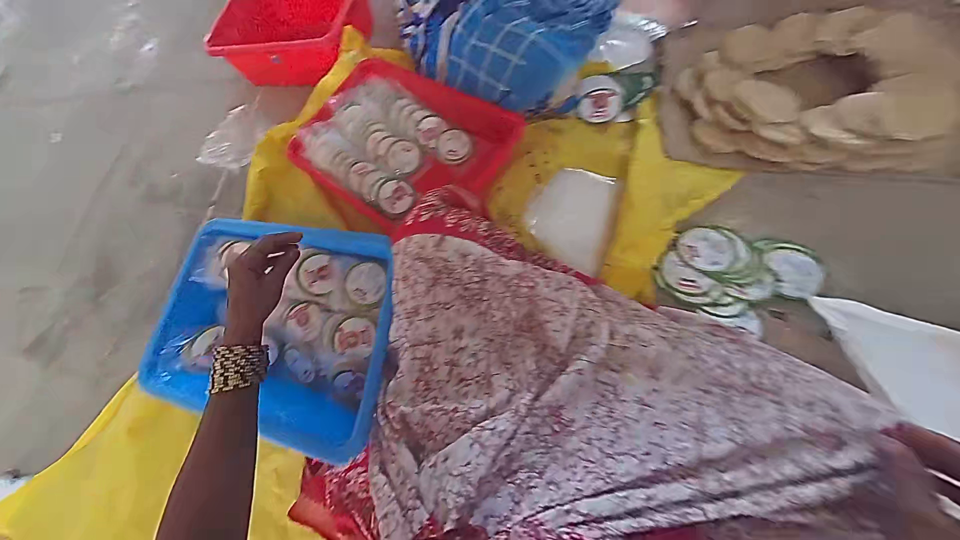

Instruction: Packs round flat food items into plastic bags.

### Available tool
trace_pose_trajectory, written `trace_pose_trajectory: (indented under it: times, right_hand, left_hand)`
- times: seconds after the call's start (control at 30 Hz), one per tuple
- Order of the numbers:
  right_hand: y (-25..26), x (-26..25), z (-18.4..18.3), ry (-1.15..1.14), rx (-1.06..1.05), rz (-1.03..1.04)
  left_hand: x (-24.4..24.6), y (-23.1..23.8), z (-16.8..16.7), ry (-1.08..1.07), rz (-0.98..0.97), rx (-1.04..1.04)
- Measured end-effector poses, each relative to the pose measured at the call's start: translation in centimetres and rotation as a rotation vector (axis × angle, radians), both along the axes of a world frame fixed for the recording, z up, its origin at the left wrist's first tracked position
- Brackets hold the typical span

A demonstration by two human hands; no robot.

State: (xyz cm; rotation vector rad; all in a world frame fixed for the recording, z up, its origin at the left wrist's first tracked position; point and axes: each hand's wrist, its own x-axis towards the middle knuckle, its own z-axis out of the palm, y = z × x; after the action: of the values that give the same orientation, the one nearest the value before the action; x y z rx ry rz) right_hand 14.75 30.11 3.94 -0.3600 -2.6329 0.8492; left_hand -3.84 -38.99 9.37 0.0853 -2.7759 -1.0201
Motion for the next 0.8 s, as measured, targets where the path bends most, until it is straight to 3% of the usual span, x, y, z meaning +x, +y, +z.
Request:
trace_pose_trajectory:
  times: [0.1, 0.2, 0.3, 0.4, 0.5, 0.6, 0.8]
  right_hand:
    - [-2.2, -0.6, 0.8, -0.145, -0.018, -0.109]
    - [-3.7, -0.8, -0.3, -0.095, 0.047, -0.187]
    - [-3.6, -0.8, -2.0, 0.009, 0.154, -0.227]
    - [-3.7, -1.1, -2.0, 0.006, 0.168, -0.269]
    - [-3.7, -1.4, -2.1, 0.026, 0.172, -0.289]
    - [-3.4, -2.0, -2.3, 0.061, 0.163, -0.281]
    - [-2.7, -2.2, -2.8, 0.059, 0.104, -0.294]
  left_hand:
    - [-4.2, 9.8, 0.6, 0.049, -0.276, 0.089]
    - [-7.5, 20.7, -0.3, 0.098, -0.605, 0.134]
    - [-9.1, 31.4, -2.0, -0.095, -0.83, 0.184]
    - [-10.5, 39.1, -5.5, -0.321, -0.856, 0.06]
    - [-11.4, 42.5, -9.9, -0.475, -0.734, -0.212]
    - [-12.0, 43.4, -12.5, -0.485, -0.633, -0.434]
    - [-12.0, 43.1, -12.1, -0.37, -0.544, -0.361]
